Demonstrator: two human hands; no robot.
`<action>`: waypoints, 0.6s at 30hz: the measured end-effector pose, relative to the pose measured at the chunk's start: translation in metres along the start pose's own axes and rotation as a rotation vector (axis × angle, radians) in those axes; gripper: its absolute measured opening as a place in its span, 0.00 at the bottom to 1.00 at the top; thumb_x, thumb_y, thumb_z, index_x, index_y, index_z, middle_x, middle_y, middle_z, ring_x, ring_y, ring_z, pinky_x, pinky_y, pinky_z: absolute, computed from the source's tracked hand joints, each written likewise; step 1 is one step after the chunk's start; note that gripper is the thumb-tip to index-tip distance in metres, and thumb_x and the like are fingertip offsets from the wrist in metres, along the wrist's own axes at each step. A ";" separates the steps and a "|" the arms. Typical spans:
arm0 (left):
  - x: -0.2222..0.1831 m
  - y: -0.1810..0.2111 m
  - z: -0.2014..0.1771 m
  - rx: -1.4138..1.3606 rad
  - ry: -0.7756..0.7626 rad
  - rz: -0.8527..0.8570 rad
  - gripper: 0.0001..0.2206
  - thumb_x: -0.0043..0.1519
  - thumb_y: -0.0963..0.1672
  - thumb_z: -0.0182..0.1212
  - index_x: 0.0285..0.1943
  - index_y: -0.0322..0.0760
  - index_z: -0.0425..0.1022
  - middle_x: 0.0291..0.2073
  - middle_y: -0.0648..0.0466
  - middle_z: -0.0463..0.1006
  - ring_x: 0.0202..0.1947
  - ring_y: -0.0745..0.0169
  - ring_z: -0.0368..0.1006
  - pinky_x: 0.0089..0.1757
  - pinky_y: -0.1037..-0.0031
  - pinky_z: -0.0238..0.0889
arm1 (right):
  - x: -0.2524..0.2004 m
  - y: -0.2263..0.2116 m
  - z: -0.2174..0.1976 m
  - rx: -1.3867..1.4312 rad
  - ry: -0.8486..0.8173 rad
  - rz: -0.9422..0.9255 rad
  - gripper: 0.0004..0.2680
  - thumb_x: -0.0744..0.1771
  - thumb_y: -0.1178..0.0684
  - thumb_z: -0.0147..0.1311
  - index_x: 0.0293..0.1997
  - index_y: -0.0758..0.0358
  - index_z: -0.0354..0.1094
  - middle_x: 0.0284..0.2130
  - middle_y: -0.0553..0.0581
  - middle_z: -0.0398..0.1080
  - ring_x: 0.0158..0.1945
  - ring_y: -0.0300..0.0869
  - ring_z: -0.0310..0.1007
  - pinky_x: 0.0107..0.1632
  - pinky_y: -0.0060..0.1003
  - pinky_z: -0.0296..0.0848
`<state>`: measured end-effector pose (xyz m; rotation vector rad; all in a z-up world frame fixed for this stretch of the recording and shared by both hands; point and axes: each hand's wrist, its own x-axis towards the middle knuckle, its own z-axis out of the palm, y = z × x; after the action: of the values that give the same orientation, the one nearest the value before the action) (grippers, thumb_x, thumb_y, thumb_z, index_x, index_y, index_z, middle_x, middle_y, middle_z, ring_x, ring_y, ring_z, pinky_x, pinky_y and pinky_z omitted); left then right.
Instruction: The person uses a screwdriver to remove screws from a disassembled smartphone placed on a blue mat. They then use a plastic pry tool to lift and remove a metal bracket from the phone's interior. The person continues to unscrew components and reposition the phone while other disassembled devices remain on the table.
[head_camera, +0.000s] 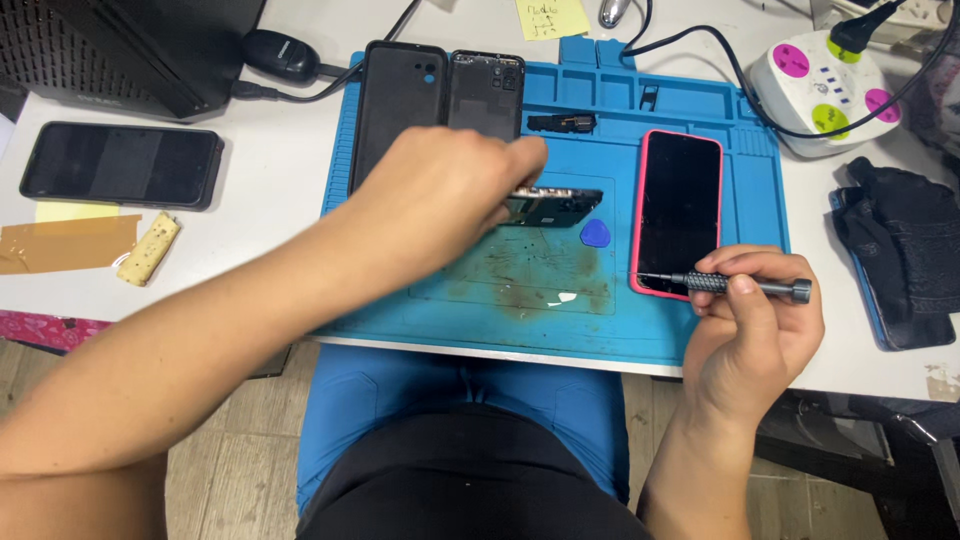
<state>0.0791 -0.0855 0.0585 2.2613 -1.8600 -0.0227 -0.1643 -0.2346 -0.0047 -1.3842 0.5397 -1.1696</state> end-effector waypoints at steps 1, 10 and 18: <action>-0.004 0.003 0.004 0.052 0.067 0.036 0.13 0.50 0.36 0.62 0.40 0.41 0.66 0.19 0.53 0.73 0.22 0.41 0.72 0.23 0.52 0.63 | 0.000 0.000 0.000 0.002 -0.003 0.002 0.05 0.67 0.54 0.55 0.39 0.61 0.64 0.36 0.60 0.68 0.39 0.43 0.71 0.32 0.25 0.66; -0.029 0.016 0.025 0.284 0.299 0.188 0.18 0.46 0.34 0.63 0.41 0.43 0.68 0.21 0.59 0.68 0.21 0.57 0.67 0.25 0.65 0.62 | 0.000 -0.001 0.002 0.004 -0.013 0.005 0.04 0.67 0.54 0.55 0.39 0.61 0.65 0.36 0.61 0.68 0.38 0.42 0.71 0.32 0.25 0.65; -0.032 0.014 0.030 0.229 0.237 0.214 0.12 0.52 0.35 0.61 0.41 0.44 0.71 0.30 0.57 0.73 0.31 0.54 0.71 0.29 0.64 0.66 | 0.000 0.000 0.010 -0.053 -0.082 -0.184 0.07 0.70 0.55 0.55 0.46 0.69 0.64 0.45 0.72 0.68 0.47 0.49 0.72 0.34 0.30 0.73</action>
<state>0.0544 -0.0615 0.0274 2.0760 -2.0466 0.4938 -0.1556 -0.2294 -0.0030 -1.5465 0.3938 -1.2462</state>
